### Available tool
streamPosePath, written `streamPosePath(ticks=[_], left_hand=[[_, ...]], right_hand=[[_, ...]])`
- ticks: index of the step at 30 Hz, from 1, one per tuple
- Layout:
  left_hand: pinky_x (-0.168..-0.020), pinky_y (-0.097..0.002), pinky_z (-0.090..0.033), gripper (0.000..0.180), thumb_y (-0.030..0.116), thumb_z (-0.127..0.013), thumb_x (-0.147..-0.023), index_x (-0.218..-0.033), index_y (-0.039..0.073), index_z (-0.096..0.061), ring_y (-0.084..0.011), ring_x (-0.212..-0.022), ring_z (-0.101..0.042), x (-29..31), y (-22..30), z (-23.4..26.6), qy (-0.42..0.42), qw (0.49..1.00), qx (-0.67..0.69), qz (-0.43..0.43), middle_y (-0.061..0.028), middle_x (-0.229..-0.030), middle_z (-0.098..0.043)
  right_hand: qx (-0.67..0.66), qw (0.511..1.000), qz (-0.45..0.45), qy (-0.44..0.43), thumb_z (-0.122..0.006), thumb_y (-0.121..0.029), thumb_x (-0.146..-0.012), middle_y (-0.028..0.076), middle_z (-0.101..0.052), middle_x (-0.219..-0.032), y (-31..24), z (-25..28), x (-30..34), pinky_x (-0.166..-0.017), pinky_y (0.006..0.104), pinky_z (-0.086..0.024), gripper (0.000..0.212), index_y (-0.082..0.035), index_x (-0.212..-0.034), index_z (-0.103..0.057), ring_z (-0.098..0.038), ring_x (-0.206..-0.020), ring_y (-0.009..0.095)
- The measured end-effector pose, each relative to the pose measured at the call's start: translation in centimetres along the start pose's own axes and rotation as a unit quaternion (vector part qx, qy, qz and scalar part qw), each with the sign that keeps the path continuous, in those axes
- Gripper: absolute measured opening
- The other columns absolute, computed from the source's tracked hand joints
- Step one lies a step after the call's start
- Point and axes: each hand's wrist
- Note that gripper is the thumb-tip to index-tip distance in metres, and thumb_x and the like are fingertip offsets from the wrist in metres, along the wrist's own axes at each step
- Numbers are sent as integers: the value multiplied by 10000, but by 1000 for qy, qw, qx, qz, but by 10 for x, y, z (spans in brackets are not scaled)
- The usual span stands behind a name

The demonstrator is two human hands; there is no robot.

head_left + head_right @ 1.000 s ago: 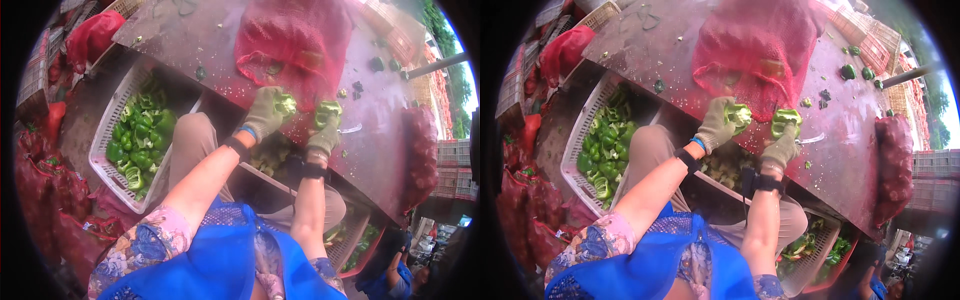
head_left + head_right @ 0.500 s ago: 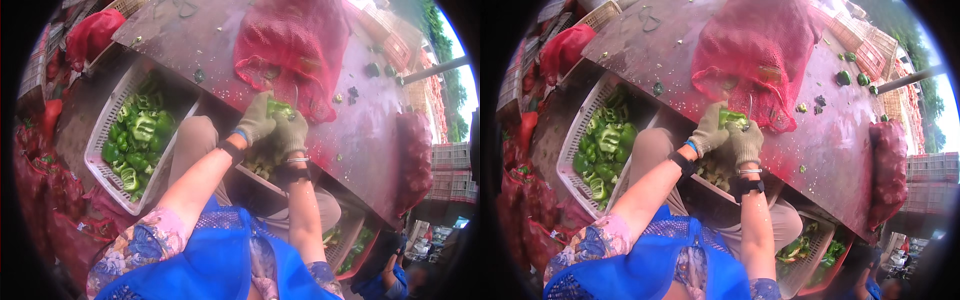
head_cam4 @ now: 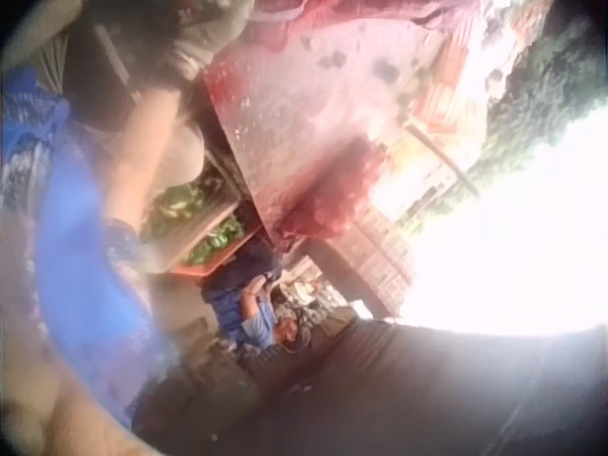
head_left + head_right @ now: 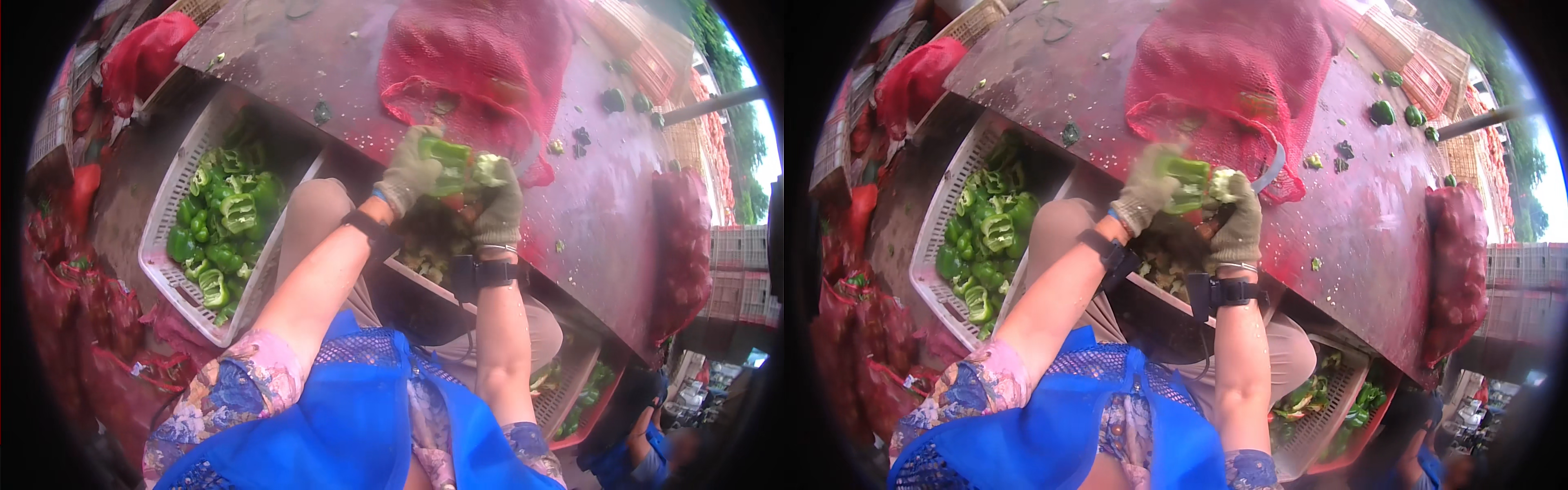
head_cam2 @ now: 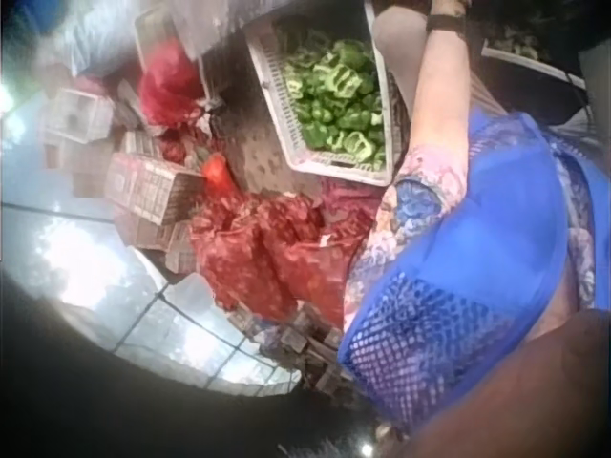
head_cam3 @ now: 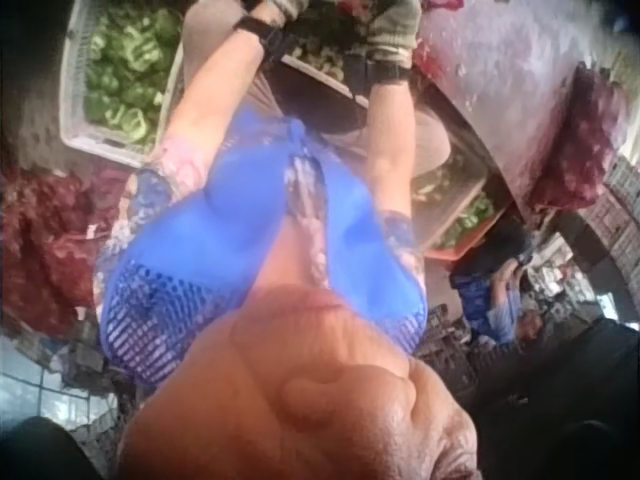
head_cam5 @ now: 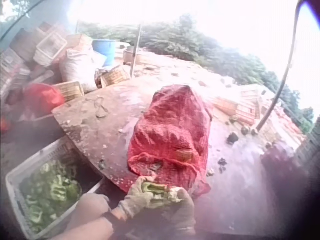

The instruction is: The person is slicing green bell peppers and placing them into a red mesh bag.

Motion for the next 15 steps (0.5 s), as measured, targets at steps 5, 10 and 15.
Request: streamPosePath(ticks=[5, 10, 15], left_hand=[[-725, -386, -579, 465, -77, -459, -735, -1176, 68, -464, -261, -895, -636, 8, 89, 50, 40, 994, -93, -34, -136, -1006, -587], [-955, -355, -474, 654, 49, -693, -677, -1299, 22, -493, -262, -1089, -594, 54, 162, 188, -15, 673, -730, -120, -173, -1196, -591], [-986, -379, -450, 526, 109, -659, -730, -1237, -1, -565, -308, -1121, -580, 24, 158, 103, -129, 810, -571, 34, -192, -1208, -595]], right_hand=[[319, 939, -6, -126, -733, -91, -774, 14, -629, -795, -15, 29, 43, -557, 243, -493, 197, -8, -934, -654, -589, -638, 79], [526, 846, -62, -67, -762, -147, -739, 14, -625, -787, -32, 29, 47, -647, 262, -490, 282, 1, -955, -654, -588, -699, 101], [636, 727, 259, -15, -682, -152, -732, 84, -632, -762, -66, 58, -42, -665, 330, -492, 315, -38, -1024, -657, -604, -688, 191]])
Point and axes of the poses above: each hand's wrist, its own x-axis away from the middle knuckle, its own z-axis out of the back of the hand, y = z × x
